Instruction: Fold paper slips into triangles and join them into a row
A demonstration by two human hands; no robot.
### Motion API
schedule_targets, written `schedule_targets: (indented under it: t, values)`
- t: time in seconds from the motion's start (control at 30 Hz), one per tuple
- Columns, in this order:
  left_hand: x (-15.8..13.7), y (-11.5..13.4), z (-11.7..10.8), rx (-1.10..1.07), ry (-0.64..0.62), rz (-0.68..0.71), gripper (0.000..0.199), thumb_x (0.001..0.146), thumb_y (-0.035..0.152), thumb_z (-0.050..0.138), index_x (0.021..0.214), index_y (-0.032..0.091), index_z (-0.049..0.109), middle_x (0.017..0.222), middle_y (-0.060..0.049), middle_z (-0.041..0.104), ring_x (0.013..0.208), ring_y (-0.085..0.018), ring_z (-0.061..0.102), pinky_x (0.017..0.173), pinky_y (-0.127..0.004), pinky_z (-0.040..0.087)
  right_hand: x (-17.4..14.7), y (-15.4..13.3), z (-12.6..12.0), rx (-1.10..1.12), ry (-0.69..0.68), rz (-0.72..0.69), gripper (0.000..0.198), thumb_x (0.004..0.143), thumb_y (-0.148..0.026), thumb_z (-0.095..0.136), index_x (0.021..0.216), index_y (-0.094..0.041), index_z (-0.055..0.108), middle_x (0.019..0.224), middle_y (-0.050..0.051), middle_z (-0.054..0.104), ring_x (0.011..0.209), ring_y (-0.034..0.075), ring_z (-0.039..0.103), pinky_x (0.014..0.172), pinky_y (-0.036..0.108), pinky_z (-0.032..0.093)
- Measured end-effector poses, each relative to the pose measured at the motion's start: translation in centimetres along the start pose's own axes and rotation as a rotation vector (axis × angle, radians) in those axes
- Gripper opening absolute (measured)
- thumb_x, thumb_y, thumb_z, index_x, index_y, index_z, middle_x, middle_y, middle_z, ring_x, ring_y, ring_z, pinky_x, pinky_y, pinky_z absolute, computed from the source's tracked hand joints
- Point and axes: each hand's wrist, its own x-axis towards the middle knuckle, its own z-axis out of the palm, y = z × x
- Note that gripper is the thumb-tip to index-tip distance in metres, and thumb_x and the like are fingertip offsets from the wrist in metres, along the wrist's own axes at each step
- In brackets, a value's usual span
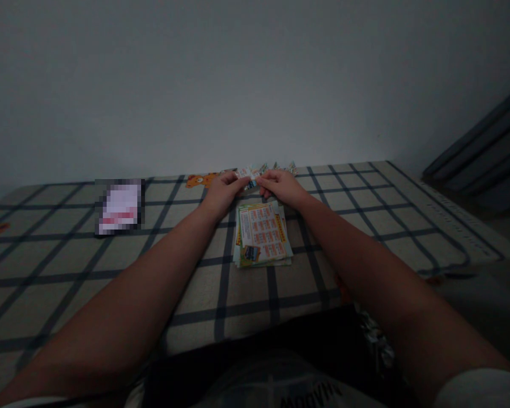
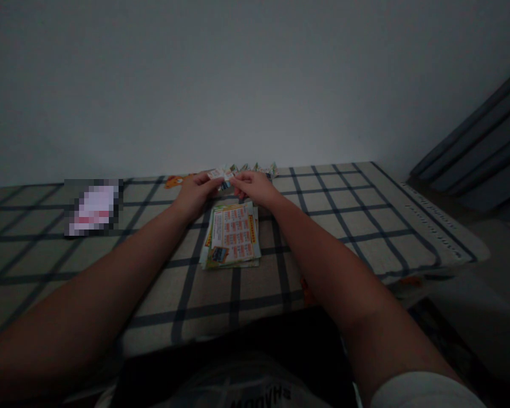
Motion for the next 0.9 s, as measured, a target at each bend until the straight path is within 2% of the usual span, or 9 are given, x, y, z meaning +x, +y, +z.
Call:
schedule_targets:
  t: [0.2,0.37,0.47,0.53,0.63,0.9]
  values:
    - [-0.2,0.4,0.1,0.064,-0.007,0.059,0.031,0.072,0.043,0.080,0.064,0.018,0.065,0.061,0.002,0.056,0.057,-0.011,0.045,0.057,-0.026,0.035,0.2,0.3,-0.2,0.058,0.013,-0.007,0.019,0.096,-0.015,0.060,0.077,-0.017,0.064,0.064,0.000,0.065,0.054,0.009,0.057,0.056,0.022,0.048]
    - [-0.1,0.6,0.2,0.084,-0.004,0.101,0.025,0.074,0.042,0.080,0.070,0.018,0.072,0.070,-0.001,0.063,0.066,-0.014,0.053,0.063,-0.028,0.042,0.5,0.8,-0.2,0.199,0.048,0.003,0.001,0.094,-0.018,0.064,0.095,-0.019,0.063,0.071,0.000,0.071,0.060,0.010,0.064,0.062,0.022,0.054]
    - [-0.1,0.6,0.2,0.065,-0.018,0.052,0.025,0.074,0.043,0.079,0.073,0.018,0.075,0.065,-0.001,0.060,0.059,-0.012,0.048,0.058,-0.028,0.039,0.6,1.2,-0.2,0.226,0.051,-0.001,0.005,0.093,-0.018,0.065,0.097,-0.020,0.063,0.080,0.001,0.073,0.067,0.010,0.068,0.062,0.021,0.053]
    - [-0.1,0.5,0.3,0.031,-0.028,0.011,0.024,0.073,0.040,0.079,0.085,0.019,0.078,0.068,-0.001,0.063,0.058,-0.011,0.048,0.057,-0.027,0.039,0.8,1.4,-0.3,0.209,0.058,-0.017,0.005,0.091,-0.017,0.065,0.096,-0.020,0.064,0.083,0.001,0.073,0.071,0.011,0.069,0.062,0.021,0.053]
    - [-0.2,0.4,0.4,-0.013,-0.018,-0.025,0.034,0.069,0.032,0.080,0.101,0.020,0.079,0.083,-0.003,0.071,0.065,-0.012,0.056,0.062,-0.027,0.044,0.8,1.4,-0.3,0.172,0.082,-0.043,0.007,0.088,-0.014,0.064,0.093,-0.020,0.067,0.087,0.001,0.072,0.075,0.011,0.069,0.062,0.021,0.053]
    - [0.0,0.2,0.4,-0.078,-0.014,0.006,0.045,0.066,0.030,0.082,0.109,0.020,0.078,0.103,-0.007,0.076,0.083,-0.017,0.067,0.075,-0.029,0.053,0.3,0.3,-0.3,0.106,0.138,-0.028,0.012,0.086,-0.011,0.062,0.093,-0.019,0.069,0.089,0.002,0.070,0.081,0.013,0.068,0.068,0.023,0.054]
